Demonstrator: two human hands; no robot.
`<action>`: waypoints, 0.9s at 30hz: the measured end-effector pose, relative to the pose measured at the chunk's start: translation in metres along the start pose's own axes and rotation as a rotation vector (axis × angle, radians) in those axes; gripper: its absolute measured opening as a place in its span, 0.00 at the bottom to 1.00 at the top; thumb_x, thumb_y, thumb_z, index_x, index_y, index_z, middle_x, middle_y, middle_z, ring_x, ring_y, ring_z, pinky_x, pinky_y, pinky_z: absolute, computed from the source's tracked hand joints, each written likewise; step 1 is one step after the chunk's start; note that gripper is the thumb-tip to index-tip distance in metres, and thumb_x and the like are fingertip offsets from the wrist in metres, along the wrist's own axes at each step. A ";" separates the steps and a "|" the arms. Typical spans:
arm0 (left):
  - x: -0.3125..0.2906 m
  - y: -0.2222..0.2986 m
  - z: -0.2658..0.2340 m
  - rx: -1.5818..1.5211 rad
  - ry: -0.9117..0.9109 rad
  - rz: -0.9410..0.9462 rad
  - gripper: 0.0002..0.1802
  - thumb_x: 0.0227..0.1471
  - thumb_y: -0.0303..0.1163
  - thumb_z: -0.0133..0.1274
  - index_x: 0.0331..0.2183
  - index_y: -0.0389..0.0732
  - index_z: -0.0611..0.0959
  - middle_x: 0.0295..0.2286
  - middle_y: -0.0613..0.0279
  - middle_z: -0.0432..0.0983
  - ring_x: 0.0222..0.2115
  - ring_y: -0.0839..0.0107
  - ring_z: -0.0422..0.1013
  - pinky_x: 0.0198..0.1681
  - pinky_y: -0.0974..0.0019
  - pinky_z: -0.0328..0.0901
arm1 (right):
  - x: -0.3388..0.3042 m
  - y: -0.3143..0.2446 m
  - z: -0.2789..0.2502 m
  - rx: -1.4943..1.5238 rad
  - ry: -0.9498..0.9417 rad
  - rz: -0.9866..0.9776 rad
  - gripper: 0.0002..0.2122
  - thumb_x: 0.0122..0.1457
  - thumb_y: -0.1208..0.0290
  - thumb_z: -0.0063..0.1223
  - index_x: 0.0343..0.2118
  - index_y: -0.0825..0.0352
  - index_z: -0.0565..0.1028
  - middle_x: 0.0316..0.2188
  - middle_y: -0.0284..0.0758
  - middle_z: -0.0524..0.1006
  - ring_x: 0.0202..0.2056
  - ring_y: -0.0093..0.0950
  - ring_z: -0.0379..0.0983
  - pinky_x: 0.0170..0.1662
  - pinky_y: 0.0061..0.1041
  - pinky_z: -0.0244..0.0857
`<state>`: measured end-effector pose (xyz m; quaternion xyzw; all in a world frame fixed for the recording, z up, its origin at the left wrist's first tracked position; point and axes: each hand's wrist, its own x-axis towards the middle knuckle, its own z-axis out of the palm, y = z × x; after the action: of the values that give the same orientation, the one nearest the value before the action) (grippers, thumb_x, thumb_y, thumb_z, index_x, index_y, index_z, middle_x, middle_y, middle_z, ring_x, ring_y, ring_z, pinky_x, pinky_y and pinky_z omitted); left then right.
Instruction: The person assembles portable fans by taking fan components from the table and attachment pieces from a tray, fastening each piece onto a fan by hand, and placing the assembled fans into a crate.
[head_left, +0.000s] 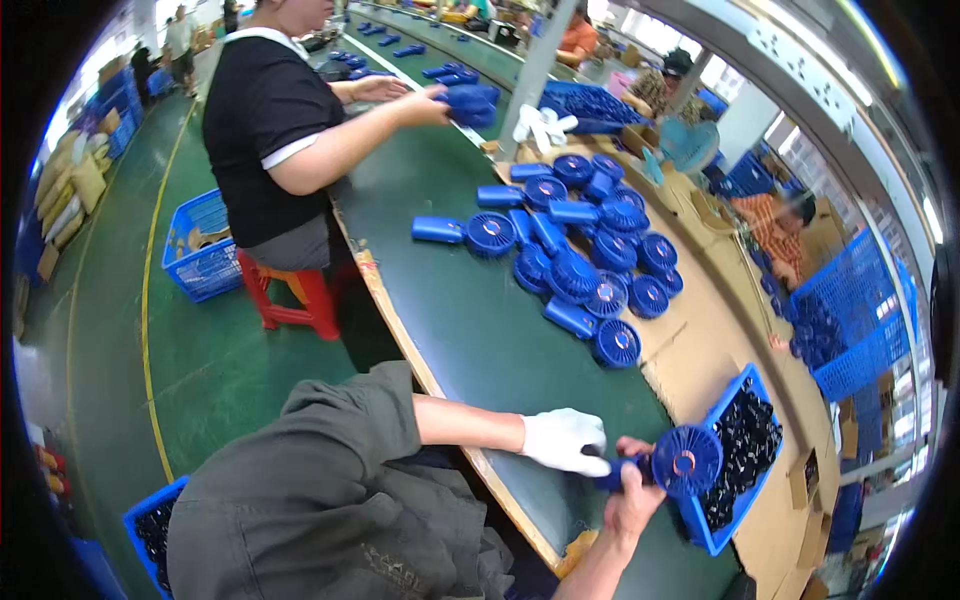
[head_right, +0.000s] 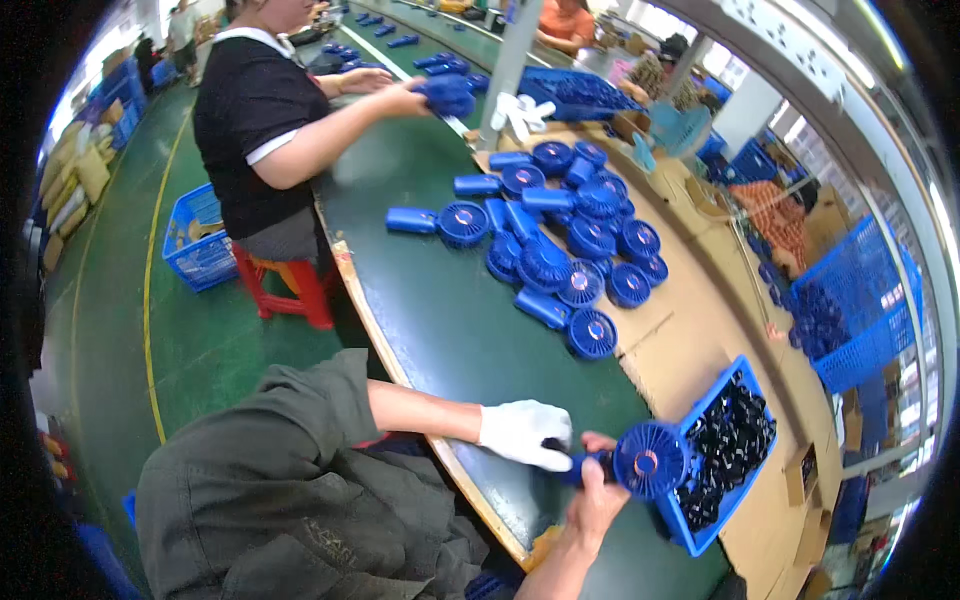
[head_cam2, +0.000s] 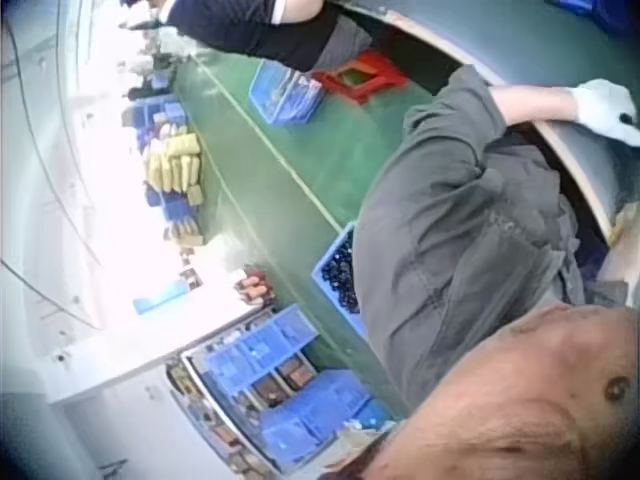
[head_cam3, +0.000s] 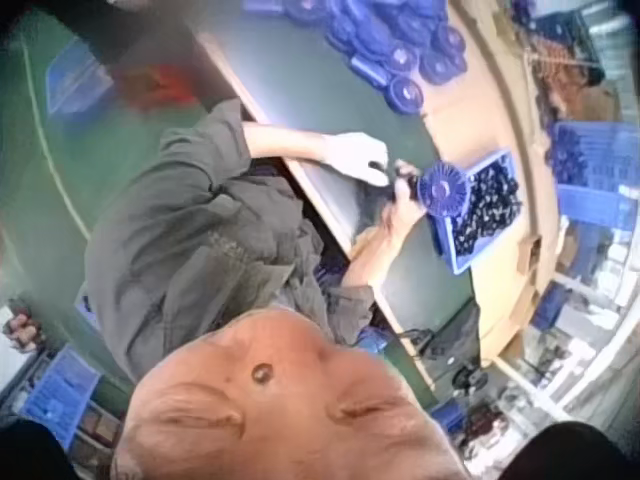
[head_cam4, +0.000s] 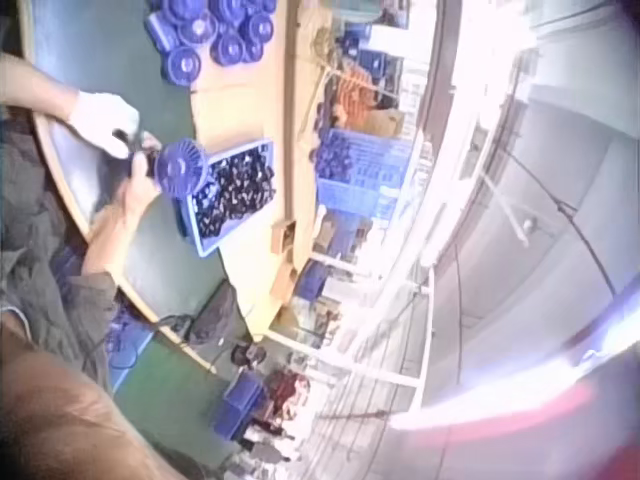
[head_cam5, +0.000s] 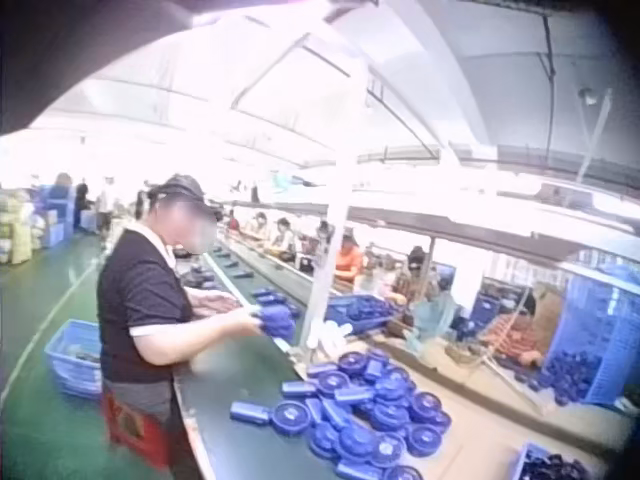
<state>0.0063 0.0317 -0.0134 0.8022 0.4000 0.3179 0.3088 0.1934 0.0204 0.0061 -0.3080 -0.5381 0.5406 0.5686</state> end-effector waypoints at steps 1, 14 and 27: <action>-0.012 -0.003 -0.014 0.070 0.063 0.059 0.22 0.50 0.51 0.52 0.31 0.40 0.81 0.36 0.51 0.75 0.38 0.54 0.72 0.40 0.56 0.68 | -0.004 -0.009 -0.002 -0.086 -0.050 -0.018 0.17 0.47 0.79 0.57 0.41 0.68 0.68 0.33 0.38 0.73 0.39 0.36 0.71 0.49 0.36 0.65; -0.141 -0.126 -0.195 1.010 0.700 -0.409 0.37 0.37 0.49 0.61 0.46 0.33 0.75 0.49 0.42 0.65 0.53 0.45 0.59 0.58 0.50 0.54 | -0.163 -0.043 -0.029 -0.352 -0.075 0.572 0.09 0.50 0.74 0.59 0.32 0.72 0.74 0.24 0.35 0.74 0.23 0.23 0.69 0.27 0.21 0.65; -0.072 -0.137 -0.257 0.416 -0.072 -0.727 0.41 0.30 0.57 0.64 0.42 0.35 0.79 0.37 0.49 0.78 0.38 0.62 0.74 0.43 0.59 0.67 | -0.444 0.031 -0.201 -0.566 1.258 0.732 0.13 0.49 0.75 0.56 0.39 0.69 0.73 0.28 0.35 0.75 0.27 0.26 0.72 0.28 0.25 0.68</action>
<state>-0.2835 0.1002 0.0212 0.6646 0.7018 0.0724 0.2462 0.4467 -0.3458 -0.1930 -0.8478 -0.0962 0.2596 0.4523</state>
